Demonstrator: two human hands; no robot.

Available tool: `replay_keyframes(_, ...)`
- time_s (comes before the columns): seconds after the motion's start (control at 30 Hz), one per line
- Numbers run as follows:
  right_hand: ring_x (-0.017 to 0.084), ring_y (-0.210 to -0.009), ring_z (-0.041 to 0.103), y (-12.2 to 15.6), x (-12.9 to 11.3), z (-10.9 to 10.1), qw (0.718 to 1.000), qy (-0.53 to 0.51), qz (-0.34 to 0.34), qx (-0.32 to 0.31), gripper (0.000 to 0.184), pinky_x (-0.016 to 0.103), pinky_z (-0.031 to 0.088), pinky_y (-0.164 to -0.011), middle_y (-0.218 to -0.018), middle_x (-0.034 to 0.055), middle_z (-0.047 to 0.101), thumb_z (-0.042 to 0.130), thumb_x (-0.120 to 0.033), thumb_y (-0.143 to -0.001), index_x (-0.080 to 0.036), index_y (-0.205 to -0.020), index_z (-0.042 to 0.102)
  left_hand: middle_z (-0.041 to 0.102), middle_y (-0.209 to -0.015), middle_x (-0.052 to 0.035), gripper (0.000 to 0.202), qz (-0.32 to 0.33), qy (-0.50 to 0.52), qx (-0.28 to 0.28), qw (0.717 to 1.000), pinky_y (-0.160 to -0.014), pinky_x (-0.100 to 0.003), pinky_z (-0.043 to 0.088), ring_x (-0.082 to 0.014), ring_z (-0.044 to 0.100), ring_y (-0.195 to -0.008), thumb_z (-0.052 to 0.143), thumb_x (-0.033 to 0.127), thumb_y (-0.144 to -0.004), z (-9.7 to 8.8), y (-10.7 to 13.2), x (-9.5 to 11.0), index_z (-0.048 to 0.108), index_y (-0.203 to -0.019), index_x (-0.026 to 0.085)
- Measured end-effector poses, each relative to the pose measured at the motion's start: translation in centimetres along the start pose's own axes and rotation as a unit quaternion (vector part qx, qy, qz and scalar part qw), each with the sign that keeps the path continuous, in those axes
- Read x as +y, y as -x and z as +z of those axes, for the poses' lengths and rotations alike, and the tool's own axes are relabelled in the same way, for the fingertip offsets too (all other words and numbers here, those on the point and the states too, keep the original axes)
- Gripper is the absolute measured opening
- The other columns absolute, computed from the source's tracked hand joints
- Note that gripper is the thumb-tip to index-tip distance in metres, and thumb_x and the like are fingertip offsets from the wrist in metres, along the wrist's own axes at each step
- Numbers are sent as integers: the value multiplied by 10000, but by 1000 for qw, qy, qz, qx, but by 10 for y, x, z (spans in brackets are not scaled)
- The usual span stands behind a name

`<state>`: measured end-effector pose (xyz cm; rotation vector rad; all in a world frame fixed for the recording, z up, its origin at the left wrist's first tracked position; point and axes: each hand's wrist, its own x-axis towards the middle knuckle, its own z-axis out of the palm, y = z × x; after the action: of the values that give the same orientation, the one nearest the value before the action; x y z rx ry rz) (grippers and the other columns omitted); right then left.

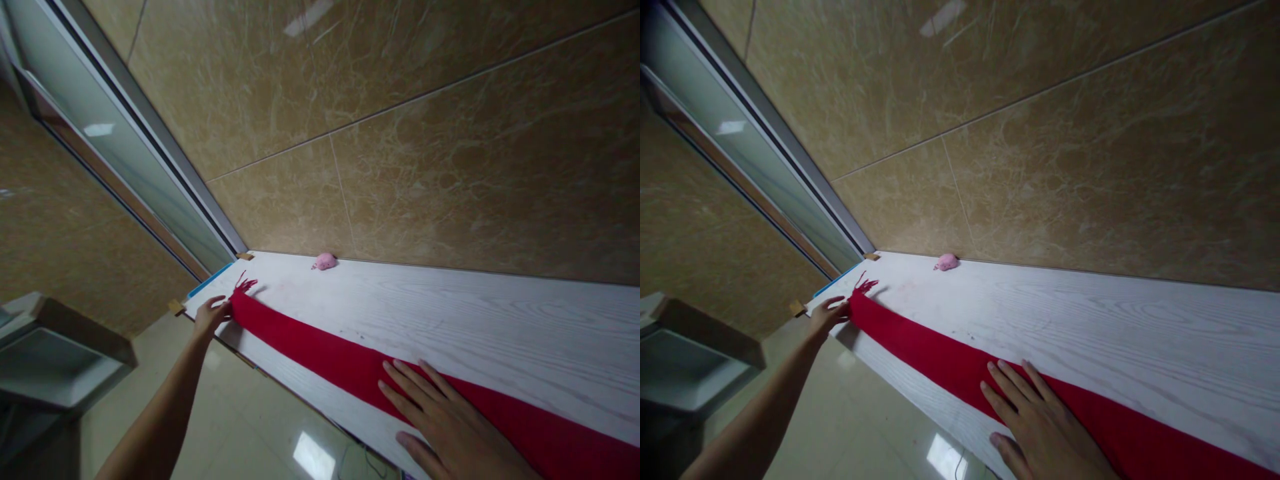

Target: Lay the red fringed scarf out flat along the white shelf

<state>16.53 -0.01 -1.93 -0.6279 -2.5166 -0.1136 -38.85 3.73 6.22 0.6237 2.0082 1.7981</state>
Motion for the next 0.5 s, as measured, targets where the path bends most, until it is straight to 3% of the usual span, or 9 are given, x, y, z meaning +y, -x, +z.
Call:
replay_keyframes(0.07, 256, -1419, 512, 1, 0, 0, 1000, -11, 6, -10, 606, 428, 425, -1162, -1597, 9, 478, 554, -468, -1032, -314, -1596, 392, 671, -675, -22, 335, -3, -14, 4, 1000, -475, -210, 525, -133, 625, -509, 820, 19, -734, -4, 0, 0, 678, -1023, 109)
replay_keyframes(0.2, 256, -1413, 520, 1, -1, -1, 999, -20, 11, -24, 592, 438, 431, -1156, -1595, 7, 475, 544, -453, -1037, -323, -1593, 389, 655, -732, 6, 270, -25, -16, 23, 999, -536, -199, 540, -96, 607, -537, 777, 70, -828, -3, -6, -4, 647, -1058, 126)
replay_keyframes(0.3, 264, -1400, 536, 0, -1, -1, 1000, -10, 7, -18, 601, 444, 460, -1133, -1590, 8, 479, 553, -456, -1030, -320, -1593, 392, 677, -890, -15, 160, -55, -28, 19, 998, -606, -233, 571, -114, 649, -674, 701, 199, -959, 4, -12, -9, 649, -1095, 131)
replay_keyframes(0.5, 272, -1370, 567, -1, 0, 1, 1000, -3, 10, -14, 652, 450, 510, -1086, -1579, -5, 489, 563, -464, -1022, -339, -1619, 334, 669, -1174, -82, 329, -81, -87, 18, 993, -787, -362, 618, -193, 685, -936, 683, 326, -994, 13, -24, -15, 623, -1268, 156)
